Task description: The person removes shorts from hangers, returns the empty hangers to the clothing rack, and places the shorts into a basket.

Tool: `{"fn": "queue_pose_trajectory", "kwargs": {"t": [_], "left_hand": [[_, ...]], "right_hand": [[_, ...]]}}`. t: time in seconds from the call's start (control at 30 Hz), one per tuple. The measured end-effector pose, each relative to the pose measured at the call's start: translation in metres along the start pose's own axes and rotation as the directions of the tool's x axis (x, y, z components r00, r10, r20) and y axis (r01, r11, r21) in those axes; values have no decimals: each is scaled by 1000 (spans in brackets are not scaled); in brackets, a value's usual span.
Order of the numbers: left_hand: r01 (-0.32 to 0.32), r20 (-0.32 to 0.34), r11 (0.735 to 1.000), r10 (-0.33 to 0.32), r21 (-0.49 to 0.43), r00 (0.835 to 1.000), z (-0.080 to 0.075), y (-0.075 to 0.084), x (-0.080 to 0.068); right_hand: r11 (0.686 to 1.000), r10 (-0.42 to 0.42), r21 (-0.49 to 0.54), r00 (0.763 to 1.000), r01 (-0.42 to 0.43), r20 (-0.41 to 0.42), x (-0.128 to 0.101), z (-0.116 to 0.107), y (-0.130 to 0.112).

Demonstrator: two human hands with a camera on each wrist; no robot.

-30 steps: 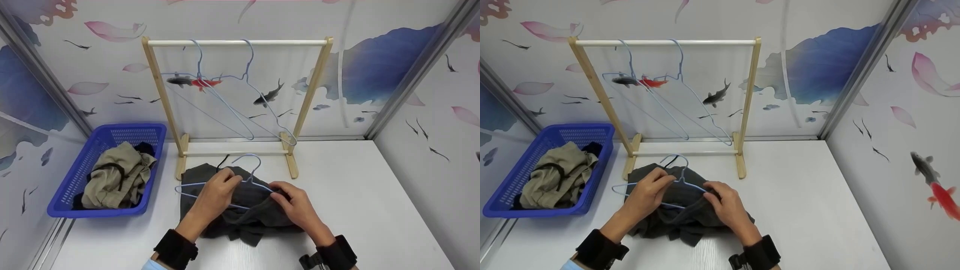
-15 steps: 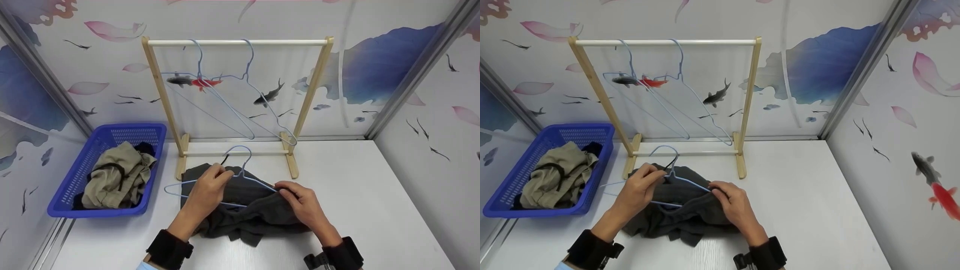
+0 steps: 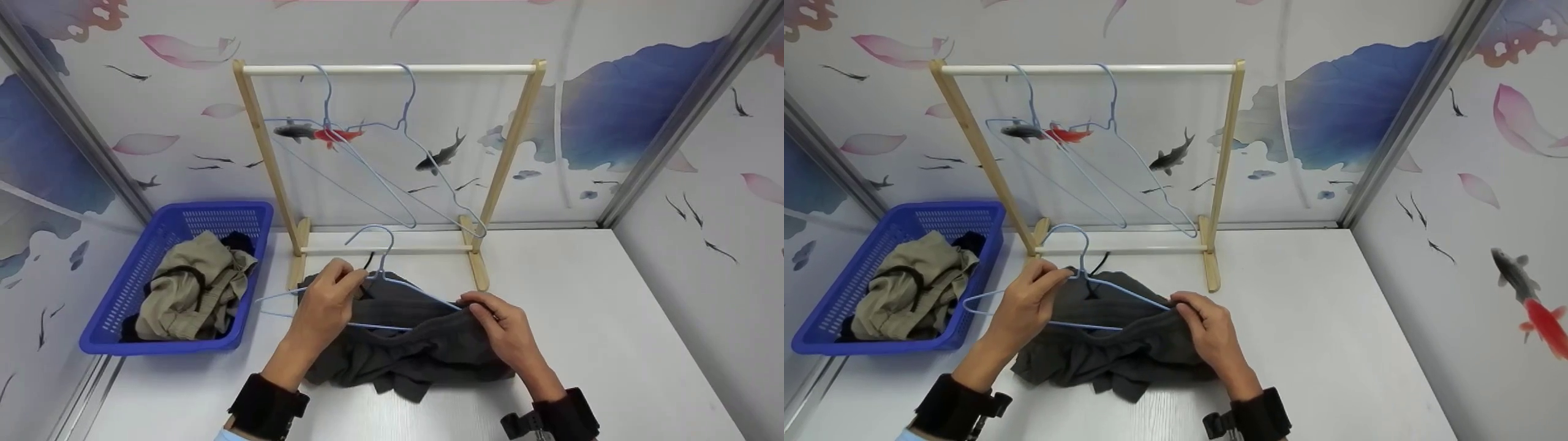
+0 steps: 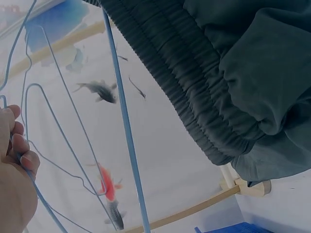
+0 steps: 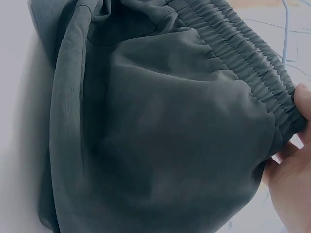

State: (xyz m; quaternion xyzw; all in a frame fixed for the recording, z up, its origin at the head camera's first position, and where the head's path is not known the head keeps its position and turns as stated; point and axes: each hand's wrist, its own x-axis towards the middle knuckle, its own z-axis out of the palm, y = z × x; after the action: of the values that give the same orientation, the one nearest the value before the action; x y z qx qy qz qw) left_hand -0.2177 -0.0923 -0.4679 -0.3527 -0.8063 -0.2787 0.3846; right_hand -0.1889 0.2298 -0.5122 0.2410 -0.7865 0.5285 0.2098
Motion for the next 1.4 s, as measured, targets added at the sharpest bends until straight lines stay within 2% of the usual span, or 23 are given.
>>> {"fn": "queue_pose_trajectory", "kwargs": {"t": [0.13, 0.27, 0.6, 1.07, 1.4], "left_hand": [[13, -15, 1000, -13, 14, 1000, -4, -2, -1], [21, -20, 1000, -21, 20, 1000, -6, -3, -1], [5, -62, 1000, -3, 28, 998, -10, -7, 2], [-5, -99, 1000, 8, 30, 995, -14, -7, 3], [-18, -88, 1000, 19, 12, 996, -8, -5, 3]], "right_hand": [[1000, 19, 19, 1000, -18, -16, -1, -3, 3], [999, 34, -9, 999, -35, -37, -4, -6, 6], [997, 57, -46, 994, -62, -90, -10, -11, 17], [972, 213, -69, 969, -223, -122, -19, -11, 30], [939, 293, -161, 952, -305, -93, -21, -9, 40]]}}
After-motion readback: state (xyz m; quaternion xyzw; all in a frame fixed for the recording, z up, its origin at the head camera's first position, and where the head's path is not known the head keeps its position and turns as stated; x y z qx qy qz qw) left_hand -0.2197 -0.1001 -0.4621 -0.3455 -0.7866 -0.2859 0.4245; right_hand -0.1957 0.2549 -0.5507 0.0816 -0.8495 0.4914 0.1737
